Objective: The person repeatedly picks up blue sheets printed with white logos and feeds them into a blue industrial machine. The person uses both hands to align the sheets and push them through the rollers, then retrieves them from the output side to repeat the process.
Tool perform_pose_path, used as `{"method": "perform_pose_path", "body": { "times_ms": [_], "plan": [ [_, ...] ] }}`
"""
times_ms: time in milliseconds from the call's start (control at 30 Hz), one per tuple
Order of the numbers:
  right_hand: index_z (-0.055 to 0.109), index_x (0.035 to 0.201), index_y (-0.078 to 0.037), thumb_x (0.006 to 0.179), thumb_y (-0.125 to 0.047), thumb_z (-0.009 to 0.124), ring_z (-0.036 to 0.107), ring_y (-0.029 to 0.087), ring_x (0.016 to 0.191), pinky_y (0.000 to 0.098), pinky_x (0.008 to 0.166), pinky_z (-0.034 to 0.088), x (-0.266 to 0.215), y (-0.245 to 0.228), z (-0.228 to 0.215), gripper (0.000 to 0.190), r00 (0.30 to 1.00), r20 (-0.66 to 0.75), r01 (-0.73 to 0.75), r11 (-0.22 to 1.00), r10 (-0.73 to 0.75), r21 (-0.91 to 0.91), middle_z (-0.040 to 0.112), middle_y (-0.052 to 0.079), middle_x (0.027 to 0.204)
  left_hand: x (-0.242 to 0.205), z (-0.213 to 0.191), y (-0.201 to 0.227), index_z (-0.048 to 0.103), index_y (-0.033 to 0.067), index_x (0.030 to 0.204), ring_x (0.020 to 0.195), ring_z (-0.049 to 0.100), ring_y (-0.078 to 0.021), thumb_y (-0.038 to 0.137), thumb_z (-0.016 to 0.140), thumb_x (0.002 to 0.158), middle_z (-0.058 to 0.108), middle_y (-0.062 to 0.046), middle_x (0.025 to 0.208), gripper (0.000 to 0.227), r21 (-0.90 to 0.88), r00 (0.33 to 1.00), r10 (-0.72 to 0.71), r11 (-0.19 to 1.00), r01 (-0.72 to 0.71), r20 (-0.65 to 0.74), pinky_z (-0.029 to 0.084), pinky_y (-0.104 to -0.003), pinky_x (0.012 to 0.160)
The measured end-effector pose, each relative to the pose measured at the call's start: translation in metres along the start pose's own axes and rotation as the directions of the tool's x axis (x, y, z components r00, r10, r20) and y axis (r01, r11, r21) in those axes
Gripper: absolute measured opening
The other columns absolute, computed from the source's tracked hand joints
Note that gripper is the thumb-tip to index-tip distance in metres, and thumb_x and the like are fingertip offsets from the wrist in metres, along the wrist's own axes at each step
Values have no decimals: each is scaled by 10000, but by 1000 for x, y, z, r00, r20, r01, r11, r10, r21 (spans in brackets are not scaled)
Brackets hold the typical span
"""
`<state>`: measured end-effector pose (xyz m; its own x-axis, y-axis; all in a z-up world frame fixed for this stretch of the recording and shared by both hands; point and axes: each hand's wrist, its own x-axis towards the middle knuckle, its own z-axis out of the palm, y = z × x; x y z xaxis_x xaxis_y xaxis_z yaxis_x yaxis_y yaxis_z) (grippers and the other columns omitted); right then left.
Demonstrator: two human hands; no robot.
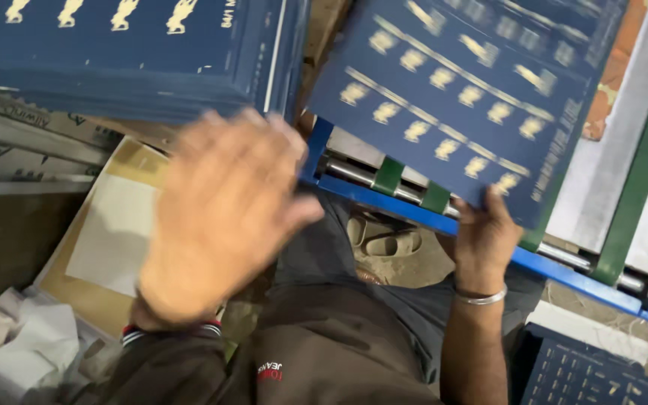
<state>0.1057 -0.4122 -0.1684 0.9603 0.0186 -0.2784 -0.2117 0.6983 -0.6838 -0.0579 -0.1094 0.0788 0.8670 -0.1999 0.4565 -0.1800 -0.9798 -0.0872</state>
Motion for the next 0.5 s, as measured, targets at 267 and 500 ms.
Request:
{"method": "perform_pose_path", "body": {
  "times_ms": [267,500],
  "plan": [
    [469,1430,-94,989,33,564,747,267,996,345,633,663,50,-4,-138,469,934,-282,164,965,-218,-203,682,125,1244,13,8,-90,574,-50,1374,1256,577,-372,392,789,955,616,-178,1329,646,128,991,-93,986,106,-98,469,-471,1061],
    [573,1313,-37,1014,18,626,718,237,921,340,588,599,8,-5,-183,308,925,-373,-22,970,-72,-244,679,107,1141,11,1,-89,703,37,1192,1040,685,-272,322,908,762,717,-84,1143,556,154,988,-61,985,83,-143,522,-389,882]
  ]
}}
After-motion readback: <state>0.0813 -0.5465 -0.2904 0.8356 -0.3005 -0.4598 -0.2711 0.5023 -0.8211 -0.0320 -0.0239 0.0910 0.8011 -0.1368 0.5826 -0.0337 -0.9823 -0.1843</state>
